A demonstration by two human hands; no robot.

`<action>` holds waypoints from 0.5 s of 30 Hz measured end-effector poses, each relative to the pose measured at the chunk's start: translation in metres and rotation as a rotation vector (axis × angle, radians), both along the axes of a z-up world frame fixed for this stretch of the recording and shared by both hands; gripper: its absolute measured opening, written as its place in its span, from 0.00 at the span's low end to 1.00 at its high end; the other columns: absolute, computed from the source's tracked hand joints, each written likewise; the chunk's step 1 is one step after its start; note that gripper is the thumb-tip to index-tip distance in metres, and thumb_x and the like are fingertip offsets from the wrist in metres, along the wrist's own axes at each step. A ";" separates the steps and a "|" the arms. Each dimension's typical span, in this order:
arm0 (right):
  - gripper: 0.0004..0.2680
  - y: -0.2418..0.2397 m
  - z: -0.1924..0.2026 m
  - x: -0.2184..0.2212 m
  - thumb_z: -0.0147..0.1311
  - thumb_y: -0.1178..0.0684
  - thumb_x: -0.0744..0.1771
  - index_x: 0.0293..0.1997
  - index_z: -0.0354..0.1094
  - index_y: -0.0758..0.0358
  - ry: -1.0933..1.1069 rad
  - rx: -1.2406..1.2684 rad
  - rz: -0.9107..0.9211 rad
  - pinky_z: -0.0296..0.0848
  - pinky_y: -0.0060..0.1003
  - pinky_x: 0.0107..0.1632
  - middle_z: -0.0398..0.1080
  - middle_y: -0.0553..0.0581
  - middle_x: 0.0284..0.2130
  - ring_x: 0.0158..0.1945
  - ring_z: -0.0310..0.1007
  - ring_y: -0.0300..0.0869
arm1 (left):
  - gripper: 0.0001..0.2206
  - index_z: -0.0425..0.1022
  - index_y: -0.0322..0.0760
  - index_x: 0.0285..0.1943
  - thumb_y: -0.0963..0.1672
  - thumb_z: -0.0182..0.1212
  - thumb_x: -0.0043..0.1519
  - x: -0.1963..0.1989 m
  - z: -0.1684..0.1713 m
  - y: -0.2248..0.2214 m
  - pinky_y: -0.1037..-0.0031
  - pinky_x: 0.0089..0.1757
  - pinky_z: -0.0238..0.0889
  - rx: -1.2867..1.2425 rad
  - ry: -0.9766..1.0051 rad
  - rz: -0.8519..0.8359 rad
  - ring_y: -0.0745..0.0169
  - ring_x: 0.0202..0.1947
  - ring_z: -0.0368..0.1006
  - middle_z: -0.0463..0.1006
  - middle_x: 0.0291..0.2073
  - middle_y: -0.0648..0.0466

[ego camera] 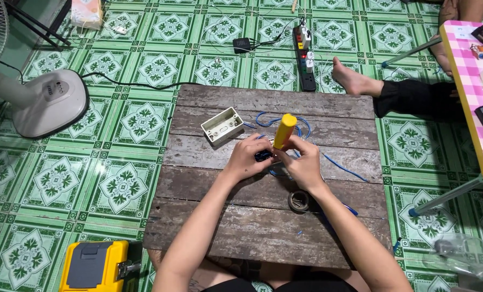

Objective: Wiring an electrical switch or socket component using a screwdriver on a wooden surface.

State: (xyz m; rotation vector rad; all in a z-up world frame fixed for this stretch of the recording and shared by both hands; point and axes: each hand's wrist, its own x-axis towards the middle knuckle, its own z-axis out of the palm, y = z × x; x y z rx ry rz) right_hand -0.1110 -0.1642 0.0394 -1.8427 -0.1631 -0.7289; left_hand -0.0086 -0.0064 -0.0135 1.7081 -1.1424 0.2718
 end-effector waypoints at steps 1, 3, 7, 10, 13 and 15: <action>0.11 0.000 -0.001 0.001 0.68 0.66 0.62 0.45 0.78 0.61 0.000 0.000 0.000 0.80 0.41 0.42 0.78 0.54 0.26 0.31 0.80 0.43 | 0.09 0.79 0.43 0.33 0.42 0.75 0.47 0.001 -0.002 0.000 0.65 0.42 0.73 0.000 0.000 0.000 0.53 0.41 0.79 0.83 0.32 0.56; 0.14 0.000 -0.002 0.001 0.65 0.67 0.62 0.52 0.76 0.61 0.013 -0.018 0.022 0.79 0.43 0.43 0.80 0.57 0.31 0.33 0.81 0.46 | 0.10 0.79 0.44 0.34 0.42 0.75 0.45 0.004 -0.007 -0.001 0.65 0.43 0.73 0.028 0.002 0.020 0.54 0.41 0.79 0.83 0.32 0.58; 0.13 0.008 0.014 0.000 0.63 0.68 0.63 0.50 0.77 0.61 0.019 -0.022 0.059 0.80 0.42 0.40 0.79 0.56 0.32 0.32 0.81 0.47 | 0.11 0.80 0.44 0.35 0.41 0.74 0.45 0.000 -0.001 0.001 0.65 0.42 0.73 0.023 0.007 0.002 0.52 0.41 0.79 0.83 0.32 0.58; 0.14 0.008 0.010 0.000 0.66 0.69 0.61 0.49 0.77 0.65 -0.001 0.024 0.052 0.80 0.42 0.41 0.78 0.59 0.36 0.34 0.80 0.48 | 0.10 0.78 0.42 0.34 0.42 0.75 0.48 0.000 0.002 0.000 0.63 0.41 0.73 0.010 -0.022 -0.001 0.48 0.40 0.78 0.83 0.32 0.54; 0.11 0.004 0.005 -0.001 0.70 0.65 0.61 0.45 0.78 0.62 0.013 0.020 -0.017 0.79 0.41 0.42 0.78 0.55 0.31 0.32 0.79 0.41 | 0.09 0.79 0.44 0.34 0.43 0.75 0.49 0.001 0.001 0.000 0.64 0.41 0.73 -0.007 -0.008 -0.005 0.51 0.40 0.79 0.83 0.32 0.56; 0.13 0.001 0.006 -0.002 0.67 0.67 0.61 0.48 0.78 0.62 0.046 -0.002 -0.026 0.78 0.44 0.43 0.79 0.58 0.30 0.32 0.80 0.46 | 0.10 0.79 0.45 0.34 0.42 0.74 0.46 -0.002 0.008 0.001 0.64 0.42 0.73 0.020 -0.001 -0.003 0.52 0.40 0.78 0.83 0.32 0.57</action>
